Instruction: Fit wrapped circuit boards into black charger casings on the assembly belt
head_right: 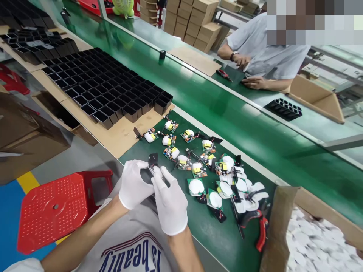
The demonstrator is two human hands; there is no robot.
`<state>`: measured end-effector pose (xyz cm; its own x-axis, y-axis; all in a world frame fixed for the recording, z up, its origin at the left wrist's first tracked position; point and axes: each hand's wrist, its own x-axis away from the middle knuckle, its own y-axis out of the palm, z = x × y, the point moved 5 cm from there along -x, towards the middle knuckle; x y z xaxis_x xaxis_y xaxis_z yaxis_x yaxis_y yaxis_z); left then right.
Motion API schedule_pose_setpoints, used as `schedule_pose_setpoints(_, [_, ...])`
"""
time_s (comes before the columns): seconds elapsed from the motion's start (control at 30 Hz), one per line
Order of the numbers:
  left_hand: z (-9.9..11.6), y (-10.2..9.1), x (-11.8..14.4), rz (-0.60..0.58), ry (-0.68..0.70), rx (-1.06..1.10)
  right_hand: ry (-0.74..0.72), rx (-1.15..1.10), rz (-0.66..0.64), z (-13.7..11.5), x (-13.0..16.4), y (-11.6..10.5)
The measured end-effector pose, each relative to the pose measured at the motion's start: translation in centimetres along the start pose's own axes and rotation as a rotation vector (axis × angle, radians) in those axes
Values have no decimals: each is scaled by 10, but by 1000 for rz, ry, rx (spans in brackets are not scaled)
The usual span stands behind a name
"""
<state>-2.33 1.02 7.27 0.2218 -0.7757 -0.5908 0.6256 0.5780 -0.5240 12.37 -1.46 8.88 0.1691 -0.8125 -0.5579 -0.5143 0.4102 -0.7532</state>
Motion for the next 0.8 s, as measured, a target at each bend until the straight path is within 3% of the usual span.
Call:
schedule_pose_setpoints(0.1, [7,-5,-7,-128,-22,15,-1,36,-30,-6,-1,-11])
schedule_pose_setpoints(0.17, [3,-2,-6,-190,-45,-8,30,19,-54,-4,5,-3])
schedule_pose_setpoints(0.33, [-17,8,10,-164,-77,-49,113,-24,-110,4,18,26])
schedule_pose_setpoints(0.5, [-23,13,12,-171,-74,-14,66,-51,31,1,0,8])
schedule_pose_setpoints(0.67, [-25,13,9,-191,-43,-13,-96,-29,-135,1,-15,18])
schedule_pose_setpoints(0.8, [-24,12,9,-200,-47,-23,-59,-23,-84,4,-8,18])
